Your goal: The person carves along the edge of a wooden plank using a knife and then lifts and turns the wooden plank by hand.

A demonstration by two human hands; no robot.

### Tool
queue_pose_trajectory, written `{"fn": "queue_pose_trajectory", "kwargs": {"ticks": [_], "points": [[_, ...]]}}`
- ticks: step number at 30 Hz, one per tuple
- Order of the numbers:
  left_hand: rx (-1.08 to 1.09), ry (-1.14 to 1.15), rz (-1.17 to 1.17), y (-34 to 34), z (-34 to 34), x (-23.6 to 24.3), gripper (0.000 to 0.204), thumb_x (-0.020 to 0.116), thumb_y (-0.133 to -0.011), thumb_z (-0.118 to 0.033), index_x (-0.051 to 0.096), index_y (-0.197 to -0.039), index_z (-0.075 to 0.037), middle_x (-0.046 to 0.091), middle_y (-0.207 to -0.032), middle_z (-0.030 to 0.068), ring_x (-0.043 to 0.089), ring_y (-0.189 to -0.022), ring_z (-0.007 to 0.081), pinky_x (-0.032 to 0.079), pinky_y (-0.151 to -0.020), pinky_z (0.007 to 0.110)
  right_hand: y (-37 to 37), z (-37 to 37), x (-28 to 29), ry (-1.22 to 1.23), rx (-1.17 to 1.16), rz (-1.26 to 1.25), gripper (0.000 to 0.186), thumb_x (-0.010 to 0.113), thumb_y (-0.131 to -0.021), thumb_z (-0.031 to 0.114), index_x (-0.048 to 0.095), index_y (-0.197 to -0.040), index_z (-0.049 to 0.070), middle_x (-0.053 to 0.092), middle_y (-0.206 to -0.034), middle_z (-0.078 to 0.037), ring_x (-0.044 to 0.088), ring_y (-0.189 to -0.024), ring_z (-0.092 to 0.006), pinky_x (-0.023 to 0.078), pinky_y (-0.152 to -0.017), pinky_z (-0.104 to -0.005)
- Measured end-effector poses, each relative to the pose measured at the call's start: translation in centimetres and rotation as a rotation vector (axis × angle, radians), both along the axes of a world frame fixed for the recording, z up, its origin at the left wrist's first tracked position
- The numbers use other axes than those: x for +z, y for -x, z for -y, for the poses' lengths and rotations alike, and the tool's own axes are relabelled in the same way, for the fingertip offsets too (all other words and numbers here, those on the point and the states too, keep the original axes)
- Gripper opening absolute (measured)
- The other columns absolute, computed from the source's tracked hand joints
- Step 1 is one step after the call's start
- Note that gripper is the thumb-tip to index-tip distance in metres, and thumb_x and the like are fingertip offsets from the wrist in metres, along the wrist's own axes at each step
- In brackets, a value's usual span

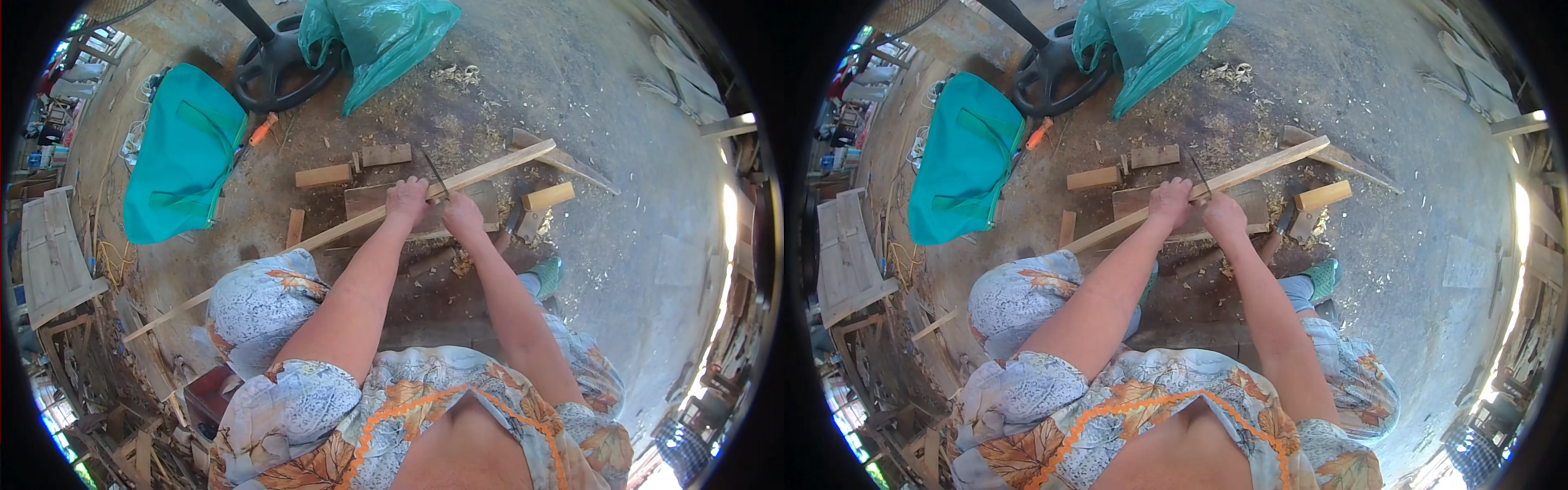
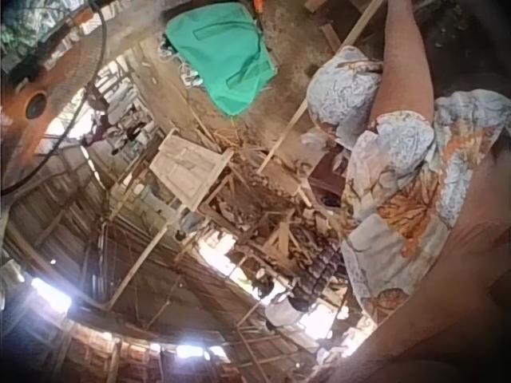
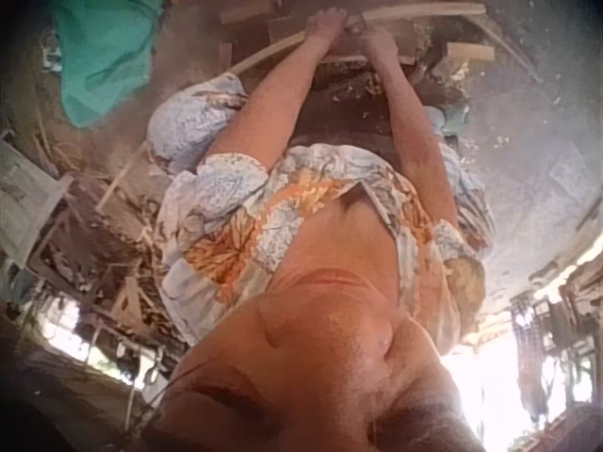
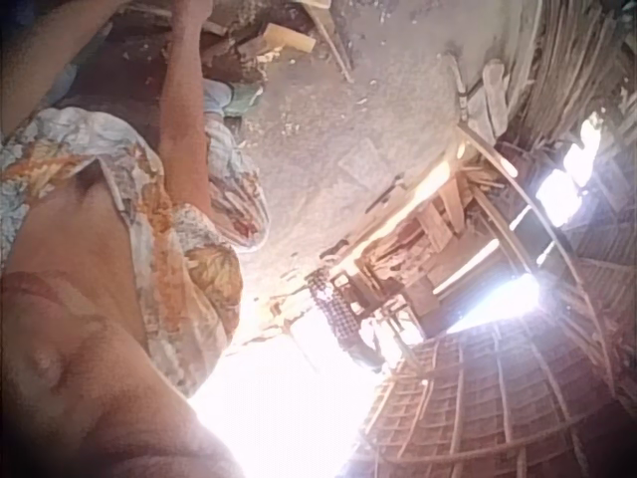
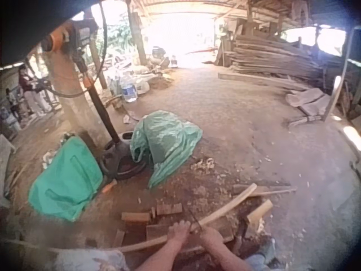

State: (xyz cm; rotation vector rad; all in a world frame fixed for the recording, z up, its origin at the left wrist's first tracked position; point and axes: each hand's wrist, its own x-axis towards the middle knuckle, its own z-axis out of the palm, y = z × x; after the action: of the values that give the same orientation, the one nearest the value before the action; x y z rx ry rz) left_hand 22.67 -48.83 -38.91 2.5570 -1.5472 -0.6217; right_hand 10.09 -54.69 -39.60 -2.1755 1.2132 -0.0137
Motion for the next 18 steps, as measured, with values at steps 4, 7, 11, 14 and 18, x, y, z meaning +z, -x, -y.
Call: {"fn": "queue_pose_trajectory", "kwargs": {"ticks": [4, 7, 11, 14, 18], "points": [[0.009, -0.017, 0.017, -0.3, -0.7, -0.2, 0.04, 0.064, -0.077, -0.041, 0.056, -0.099, -0.009, 0.056, -0.102, 0.0098, 0.055, -0.1, 0.028, 0.046, -0.082, 0.041, 2.3, -2.0, 2.8, -0.037, 0.02, -0.054, 0.021, 0.046, -0.083, 0.02, 0.058, -0.088, 0.003, 0.062, -0.089, -0.023, 0.058, -0.087, -0.0404, 0.045, -0.077, -0.0499], [-0.002, -0.031, -0.021, -0.5, -0.4, -0.1, 0.04, 0.064, -0.076, -0.042, 0.057, -0.1, -0.01, 0.056, -0.102, 0.0089, 0.055, -0.1, 0.0278, 0.046, -0.082, 0.041, 2.6, -2.4, 3.3, -0.084, -0.007, -0.107, 0.021, 0.044, -0.084, 0.018, 0.057, -0.087, 0.002, 0.062, -0.088, -0.023, 0.058, -0.086, -0.0404, 0.044, -0.076, -0.0506], [-0.023, -0.02, -0.019, 0.1, -0.1, 0.0, 0.038, 0.065, -0.076, -0.041, 0.057, -0.099, -0.011, 0.056, -0.102, 0.008, 0.055, -0.1, 0.0279, 0.046, -0.082, 0.041, 1.5, -0.2, 0.1, -0.012, 0.032, -0.034, 0.022, 0.046, -0.083, 0.021, 0.058, -0.087, 0.002, 0.061, -0.087, -0.024, 0.058, -0.086, -0.0408, 0.045, -0.075, -0.0496], [0.018, 0.04, 0.068, 0.3, -0.6, -0.3, 0.036, 0.065, -0.075, -0.038, 0.058, -0.098, -0.012, 0.057, -0.101, 0.0081, 0.055, -0.098, 0.0283, 0.046, -0.082, 0.04, -1.0, 0.5, -0.1, 0.017, 0.029, 0.006, 0.022, 0.047, -0.083, 0.021, 0.058, -0.085, 0.003, 0.06, -0.084, -0.024, 0.058, -0.084, -0.0411, 0.045, -0.074, -0.049], [-0.005, 0.022, 0.023, -0.3, -0.2, -1.0, 0.034, 0.064, -0.075, -0.036, 0.058, -0.098, -0.012, 0.057, -0.1, 0.0083, 0.056, -0.096, 0.0283, 0.046, -0.082, 0.041, -1.4, -0.1, 0.3, 0.009, -0.031, -0.011, 0.022, 0.048, -0.083, 0.022, 0.059, -0.084, 0.003, 0.061, -0.084, -0.024, 0.058, -0.082, -0.0419, 0.045, -0.073, -0.0495]]}}
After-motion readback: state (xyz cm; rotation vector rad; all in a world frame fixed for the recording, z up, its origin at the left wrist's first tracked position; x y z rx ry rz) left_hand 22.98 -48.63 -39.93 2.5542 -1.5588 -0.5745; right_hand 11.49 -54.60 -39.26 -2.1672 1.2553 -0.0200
